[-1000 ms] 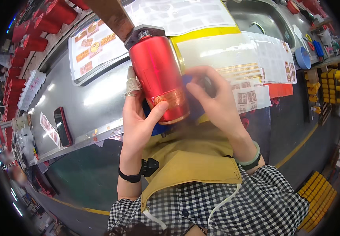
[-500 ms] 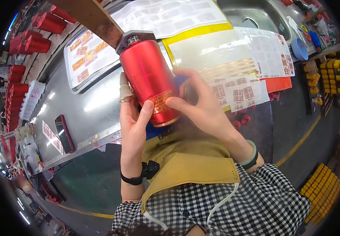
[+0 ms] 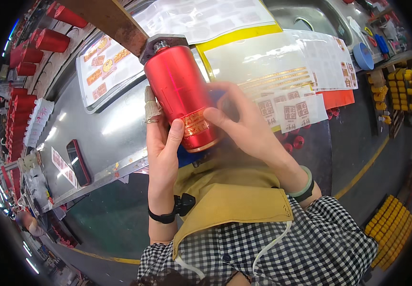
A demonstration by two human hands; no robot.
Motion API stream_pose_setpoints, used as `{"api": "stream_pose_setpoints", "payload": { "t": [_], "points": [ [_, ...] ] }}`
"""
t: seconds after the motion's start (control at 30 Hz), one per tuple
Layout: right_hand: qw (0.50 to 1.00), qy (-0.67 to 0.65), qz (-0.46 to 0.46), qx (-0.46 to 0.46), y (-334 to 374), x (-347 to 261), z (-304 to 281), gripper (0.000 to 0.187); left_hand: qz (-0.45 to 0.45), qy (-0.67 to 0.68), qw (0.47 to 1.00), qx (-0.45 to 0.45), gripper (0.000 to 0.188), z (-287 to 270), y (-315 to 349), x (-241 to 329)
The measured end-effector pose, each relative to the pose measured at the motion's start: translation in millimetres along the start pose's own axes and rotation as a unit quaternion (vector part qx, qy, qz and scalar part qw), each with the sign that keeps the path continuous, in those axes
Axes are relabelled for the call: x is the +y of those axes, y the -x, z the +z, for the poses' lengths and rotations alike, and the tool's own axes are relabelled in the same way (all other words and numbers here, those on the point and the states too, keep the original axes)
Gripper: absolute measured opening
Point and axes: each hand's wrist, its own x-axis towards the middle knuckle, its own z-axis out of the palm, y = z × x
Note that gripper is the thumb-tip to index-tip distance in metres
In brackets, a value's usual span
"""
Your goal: Applying decorative labels and smoothing them onto red metal or plastic canisters on a production line.
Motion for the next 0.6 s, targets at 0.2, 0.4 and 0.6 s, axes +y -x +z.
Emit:
{"api": "stream_pose_setpoints", "payload": {
  "t": [0.2,0.4,0.6],
  "points": [
    [0.999,0.029,-0.008,0.018,-0.5,-2.8,3.5,0.07,-0.009,0.034,0.999,0.015,0.069,-0.2,0.5,-2.0],
    [0.998,0.055,-0.011,0.022,-1.3,-4.7,6.5,0.079,0.014,-0.023,1.0,-0.015,0.072,0.9,-1.1,-1.7],
    [0.998,0.055,-0.006,0.03,-1.7,-4.7,8.3,0.079,0.009,-0.008,1.0,-0.011,0.074,1.6,-1.0,-2.3]
  ]
}}
